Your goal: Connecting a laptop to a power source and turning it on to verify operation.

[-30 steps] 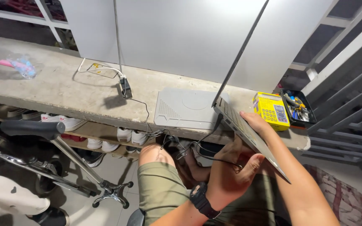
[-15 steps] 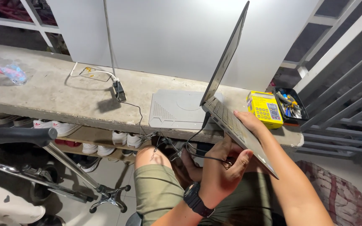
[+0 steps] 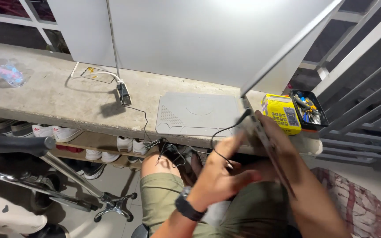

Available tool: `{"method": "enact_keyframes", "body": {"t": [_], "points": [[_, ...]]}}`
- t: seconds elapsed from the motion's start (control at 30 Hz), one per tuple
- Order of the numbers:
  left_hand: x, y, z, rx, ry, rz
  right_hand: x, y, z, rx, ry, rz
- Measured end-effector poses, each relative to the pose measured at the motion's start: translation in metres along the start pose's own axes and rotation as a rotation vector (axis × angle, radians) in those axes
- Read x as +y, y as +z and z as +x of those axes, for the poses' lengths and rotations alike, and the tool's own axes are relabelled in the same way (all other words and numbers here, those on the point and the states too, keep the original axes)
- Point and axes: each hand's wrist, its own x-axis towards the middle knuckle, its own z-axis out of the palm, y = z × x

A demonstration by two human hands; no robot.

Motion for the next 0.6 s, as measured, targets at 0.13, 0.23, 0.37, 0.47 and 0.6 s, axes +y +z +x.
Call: {"method": "enact_keyframes", "body": {"t": [0.13,0.23,0.37,0.47,0.6], "points": [[0.002,-0.063,0.009,0.076,-0.281,-0.068,0.077,-0.052,0.050,-0.605,0.014,0.785],[0.037,-0.100,0.023,0.134,-0.382,0.418,0.120,-0.040,0.181,-1.769,-0.042,0.900],[0.046,-0.092,0.054,0.328,-0.194,0.361,0.109,-0.037,0.172,-1.863,-0.059,0.895],[0.043,-0.071,0.080,0.317,-0.039,0.282,0.128,-0.035,0.167,-1.687,-0.077,0.992],[0.044,-0.049,0.097,0.185,-0.145,0.206,0.008,-0.009,0.005,0.006,-0.023,-0.184]]}}
